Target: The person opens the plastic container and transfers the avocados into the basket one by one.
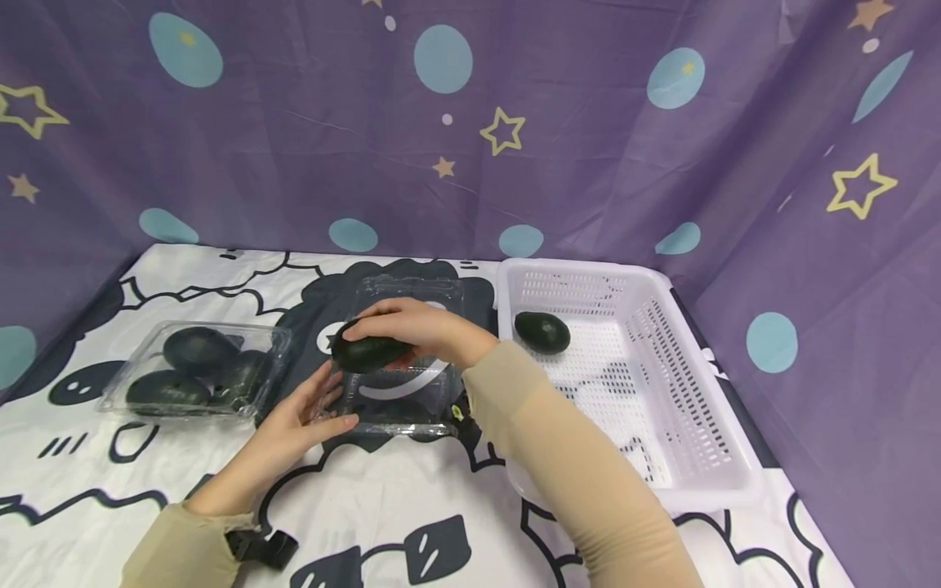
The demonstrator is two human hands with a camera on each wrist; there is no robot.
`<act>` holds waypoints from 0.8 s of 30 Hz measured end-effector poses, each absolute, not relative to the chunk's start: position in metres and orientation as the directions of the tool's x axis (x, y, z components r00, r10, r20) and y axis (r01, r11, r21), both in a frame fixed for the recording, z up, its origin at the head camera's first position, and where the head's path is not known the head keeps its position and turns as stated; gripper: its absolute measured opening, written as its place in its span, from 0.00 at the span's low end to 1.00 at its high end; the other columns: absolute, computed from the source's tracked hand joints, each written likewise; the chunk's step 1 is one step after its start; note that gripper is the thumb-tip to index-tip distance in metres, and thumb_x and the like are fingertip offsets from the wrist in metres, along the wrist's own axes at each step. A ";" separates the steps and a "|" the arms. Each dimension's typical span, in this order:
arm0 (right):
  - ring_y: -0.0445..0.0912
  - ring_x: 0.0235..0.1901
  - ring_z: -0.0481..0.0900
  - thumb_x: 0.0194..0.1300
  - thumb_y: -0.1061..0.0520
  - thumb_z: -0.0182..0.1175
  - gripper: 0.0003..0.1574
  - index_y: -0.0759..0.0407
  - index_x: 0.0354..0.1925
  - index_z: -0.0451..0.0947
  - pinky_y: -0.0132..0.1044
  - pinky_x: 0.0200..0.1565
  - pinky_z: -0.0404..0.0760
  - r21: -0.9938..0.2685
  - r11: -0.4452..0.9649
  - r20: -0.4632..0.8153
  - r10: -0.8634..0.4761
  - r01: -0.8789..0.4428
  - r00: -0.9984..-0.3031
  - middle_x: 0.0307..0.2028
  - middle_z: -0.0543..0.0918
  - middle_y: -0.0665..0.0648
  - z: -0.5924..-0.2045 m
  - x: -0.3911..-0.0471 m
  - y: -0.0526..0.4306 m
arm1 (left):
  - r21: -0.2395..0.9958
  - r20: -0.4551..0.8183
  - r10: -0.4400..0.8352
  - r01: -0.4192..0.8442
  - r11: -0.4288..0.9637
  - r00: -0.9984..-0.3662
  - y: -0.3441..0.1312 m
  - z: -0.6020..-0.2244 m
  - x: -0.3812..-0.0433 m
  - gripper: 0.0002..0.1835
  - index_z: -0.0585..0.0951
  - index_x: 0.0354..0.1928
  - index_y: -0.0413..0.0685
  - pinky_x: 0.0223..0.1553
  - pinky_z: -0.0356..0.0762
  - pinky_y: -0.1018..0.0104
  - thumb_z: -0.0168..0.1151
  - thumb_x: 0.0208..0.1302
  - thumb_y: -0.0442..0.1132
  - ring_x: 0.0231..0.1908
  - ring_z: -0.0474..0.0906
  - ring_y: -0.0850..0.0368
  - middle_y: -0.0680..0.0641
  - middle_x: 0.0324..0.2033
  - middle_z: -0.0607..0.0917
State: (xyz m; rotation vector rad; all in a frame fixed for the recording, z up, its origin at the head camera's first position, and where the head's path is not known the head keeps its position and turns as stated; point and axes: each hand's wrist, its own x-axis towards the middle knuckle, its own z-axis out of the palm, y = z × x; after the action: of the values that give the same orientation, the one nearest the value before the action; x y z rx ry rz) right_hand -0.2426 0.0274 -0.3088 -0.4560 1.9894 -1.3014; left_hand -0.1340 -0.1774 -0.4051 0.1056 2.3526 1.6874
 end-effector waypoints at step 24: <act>0.50 0.33 0.81 0.66 0.47 0.61 0.29 0.50 0.64 0.73 0.36 0.26 0.76 -0.957 0.272 -0.249 -0.575 0.105 -0.780 0.56 0.76 0.62 -0.283 -0.239 0.047 | 0.942 -0.149 0.185 -0.083 0.324 -0.971 -0.177 -0.409 -0.135 0.55 0.38 0.79 0.45 0.74 0.57 0.44 0.68 0.64 0.43 0.76 0.47 0.38 0.36 0.78 0.48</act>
State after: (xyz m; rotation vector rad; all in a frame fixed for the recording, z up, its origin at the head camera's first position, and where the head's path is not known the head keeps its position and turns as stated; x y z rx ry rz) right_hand -0.2394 0.0470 -0.2832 -0.4224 1.9781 -1.5519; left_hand -0.1348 -0.1772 -0.4086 0.0926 2.3604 1.7003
